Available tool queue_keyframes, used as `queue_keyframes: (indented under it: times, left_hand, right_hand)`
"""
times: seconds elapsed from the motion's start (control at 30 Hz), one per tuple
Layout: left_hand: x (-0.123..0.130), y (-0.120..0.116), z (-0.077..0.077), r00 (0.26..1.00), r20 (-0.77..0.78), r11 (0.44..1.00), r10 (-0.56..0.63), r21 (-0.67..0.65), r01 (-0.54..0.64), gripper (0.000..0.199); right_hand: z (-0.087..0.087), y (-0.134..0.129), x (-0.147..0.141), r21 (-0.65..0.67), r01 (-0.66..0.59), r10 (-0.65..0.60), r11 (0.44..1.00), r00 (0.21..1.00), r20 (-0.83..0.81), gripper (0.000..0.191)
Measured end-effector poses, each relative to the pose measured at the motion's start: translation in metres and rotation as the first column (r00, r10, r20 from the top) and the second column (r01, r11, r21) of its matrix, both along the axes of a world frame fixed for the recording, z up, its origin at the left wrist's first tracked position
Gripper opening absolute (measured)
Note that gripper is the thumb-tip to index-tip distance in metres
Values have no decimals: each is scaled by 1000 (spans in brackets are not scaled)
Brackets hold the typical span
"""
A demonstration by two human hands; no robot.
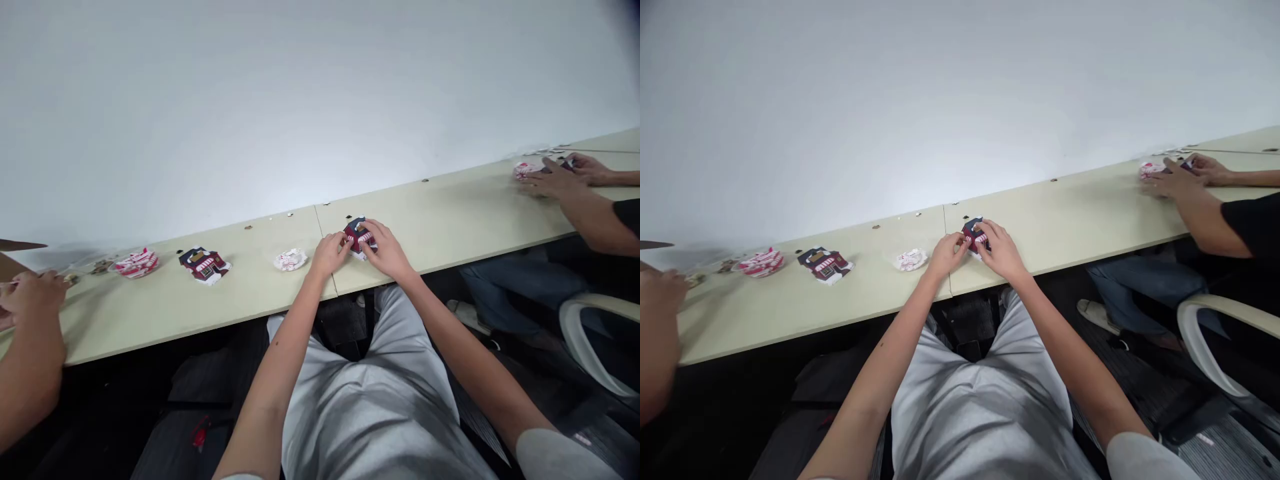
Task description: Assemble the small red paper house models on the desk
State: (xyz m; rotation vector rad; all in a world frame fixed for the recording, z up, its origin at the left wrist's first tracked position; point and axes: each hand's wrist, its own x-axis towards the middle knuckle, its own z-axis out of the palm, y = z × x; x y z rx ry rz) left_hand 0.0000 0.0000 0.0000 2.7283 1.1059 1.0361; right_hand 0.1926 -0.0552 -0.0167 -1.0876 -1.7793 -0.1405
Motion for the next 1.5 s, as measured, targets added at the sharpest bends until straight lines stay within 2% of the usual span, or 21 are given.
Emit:
queue_keyframes:
  times: [0.17,0.33,0.53,0.7,0.9,1.07,1.17,1.23,1.3,1.33,1.37,1.43,1.5]
  left_hand:
    - [-1,0,-2,997,38,997,64,-39,-63,37]
    - [-2,3,-6,993,74,995,89,-60,-85,45]
    - [-2,6,-7,992,88,993,95,-81,-88,47]
    - [-2,7,-8,987,117,988,113,-114,-100,63]
    - [-2,10,-12,993,96,990,69,-132,-56,70]
    - [-2,15,-18,990,138,992,-27,-118,43,80]
    - [-2,20,-21,981,170,989,-88,-103,107,87]
    - [-2,21,-20,977,179,987,-114,-88,132,90]
    - [-2,19,-18,977,183,989,-113,-72,128,90]
    - [-2,17,-16,977,183,991,-105,-63,118,88]
    - [-1,15,-14,978,184,993,-96,-54,107,86]
    - [0,10,-10,978,189,995,-87,-38,96,82]
    - [3,8,-7,973,216,995,-86,-38,96,80]
  right_hand:
    - [-1,0,0,-20,-37,36,999,998,-54,59]
    - [-3,3,2,-54,-48,43,997,994,-102,61]
    - [-3,3,2,-58,-66,63,996,997,-47,61]
    - [-3,3,1,-42,-89,90,995,996,21,64]
    - [-5,6,2,-57,-106,109,993,993,51,70]
    - [-6,6,2,-101,-125,132,987,990,55,75]
    - [-4,3,0,-119,-167,168,979,986,-6,76]
    - [-2,3,1,-130,-215,198,968,971,-132,75]
    - [-2,5,5,-122,-282,221,952,905,-365,70]
    - [-2,8,8,-110,-310,214,945,834,-509,64]
    - [-3,11,12,-96,-327,187,940,731,-656,57]
    - [-6,17,21,-81,-356,98,931,455,-885,41]
    - [-7,21,28,-65,-414,16,908,190,-982,31]
